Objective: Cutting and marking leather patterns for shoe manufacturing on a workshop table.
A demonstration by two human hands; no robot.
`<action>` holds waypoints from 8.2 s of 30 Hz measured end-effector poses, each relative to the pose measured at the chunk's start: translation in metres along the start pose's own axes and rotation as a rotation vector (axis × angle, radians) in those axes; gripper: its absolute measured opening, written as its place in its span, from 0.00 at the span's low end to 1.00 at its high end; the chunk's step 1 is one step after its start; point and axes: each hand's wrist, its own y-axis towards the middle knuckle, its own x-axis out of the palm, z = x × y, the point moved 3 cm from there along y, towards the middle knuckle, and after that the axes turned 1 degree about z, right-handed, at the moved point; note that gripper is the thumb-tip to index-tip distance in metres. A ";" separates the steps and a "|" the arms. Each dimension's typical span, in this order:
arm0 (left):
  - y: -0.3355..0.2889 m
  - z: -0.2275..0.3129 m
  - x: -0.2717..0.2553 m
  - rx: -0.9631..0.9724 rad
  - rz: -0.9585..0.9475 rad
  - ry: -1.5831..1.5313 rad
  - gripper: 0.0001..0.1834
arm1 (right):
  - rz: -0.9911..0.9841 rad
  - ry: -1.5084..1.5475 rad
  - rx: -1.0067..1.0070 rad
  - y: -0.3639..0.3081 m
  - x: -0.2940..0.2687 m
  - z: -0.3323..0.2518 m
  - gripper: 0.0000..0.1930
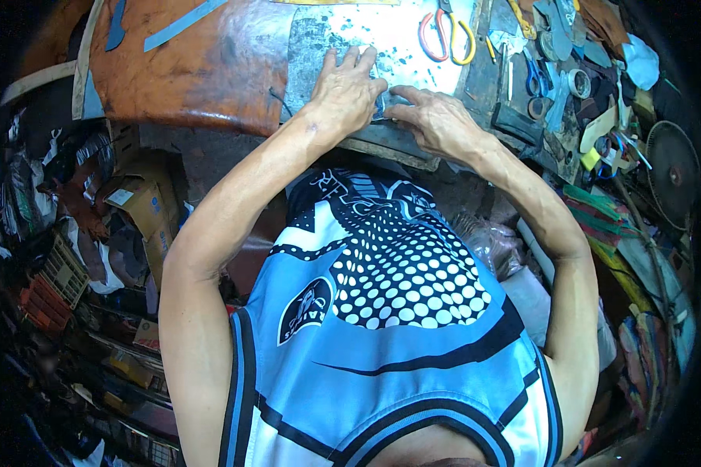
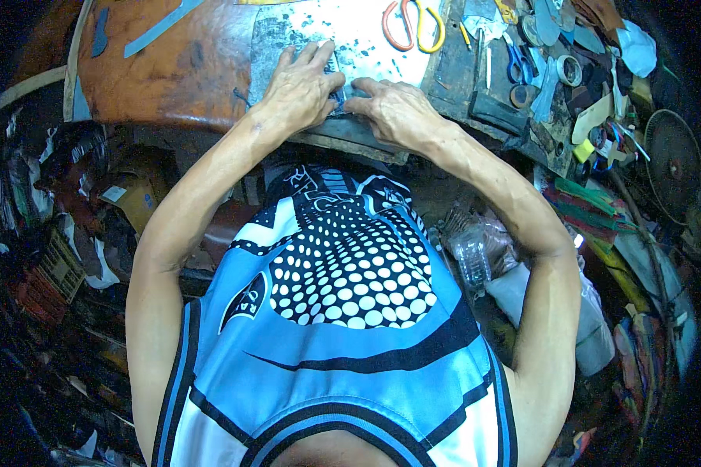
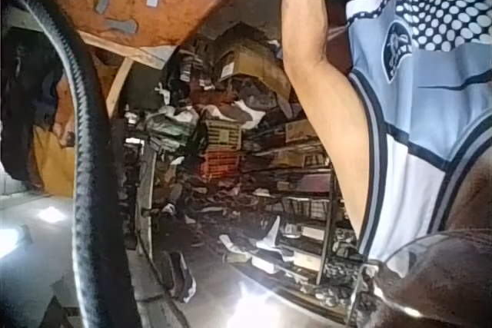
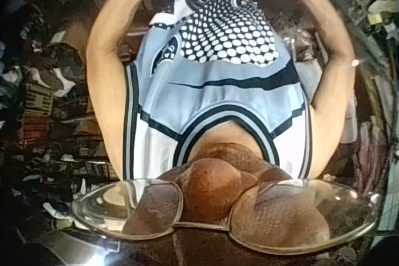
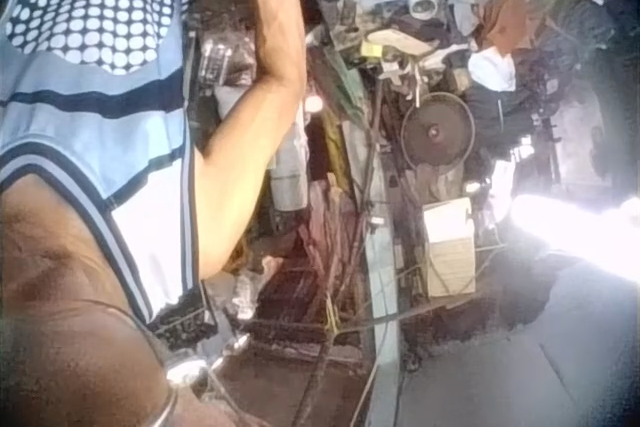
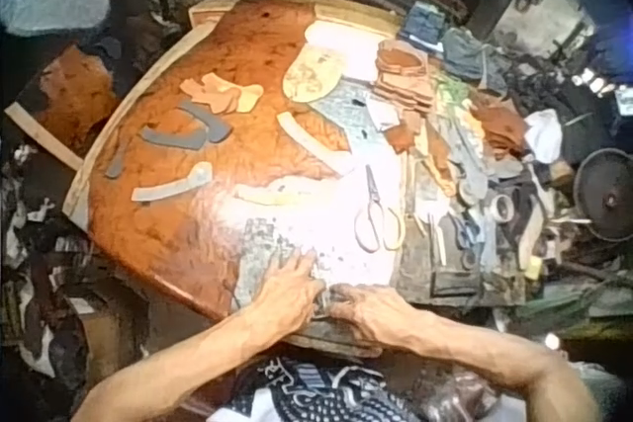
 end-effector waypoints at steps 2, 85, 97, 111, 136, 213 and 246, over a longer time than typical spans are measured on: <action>-0.002 0.000 -0.002 0.002 0.038 -0.012 0.15 | -0.023 0.020 -0.024 0.001 0.000 0.002 0.22; 0.031 0.002 0.027 0.059 0.084 -0.126 0.27 | 0.286 0.937 0.952 -0.065 0.038 -0.021 0.21; 0.032 0.014 0.018 0.046 0.022 -0.042 0.34 | 0.669 0.349 0.517 0.016 0.027 0.031 0.19; 0.031 0.015 0.015 0.017 0.006 -0.057 0.35 | 0.640 0.371 0.550 0.020 0.021 0.028 0.16; 0.032 0.011 0.016 0.084 0.054 0.045 0.34 | 0.566 0.315 0.531 0.023 0.020 0.019 0.15; 0.002 -0.030 0.018 -0.282 -0.012 -2.313 0.22 | 0.471 1.282 0.719 -0.010 0.009 -0.020 0.06; 0.080 -0.211 -0.021 -0.031 0.574 0.093 0.24 | 0.957 1.579 1.259 -0.142 0.097 -0.029 0.14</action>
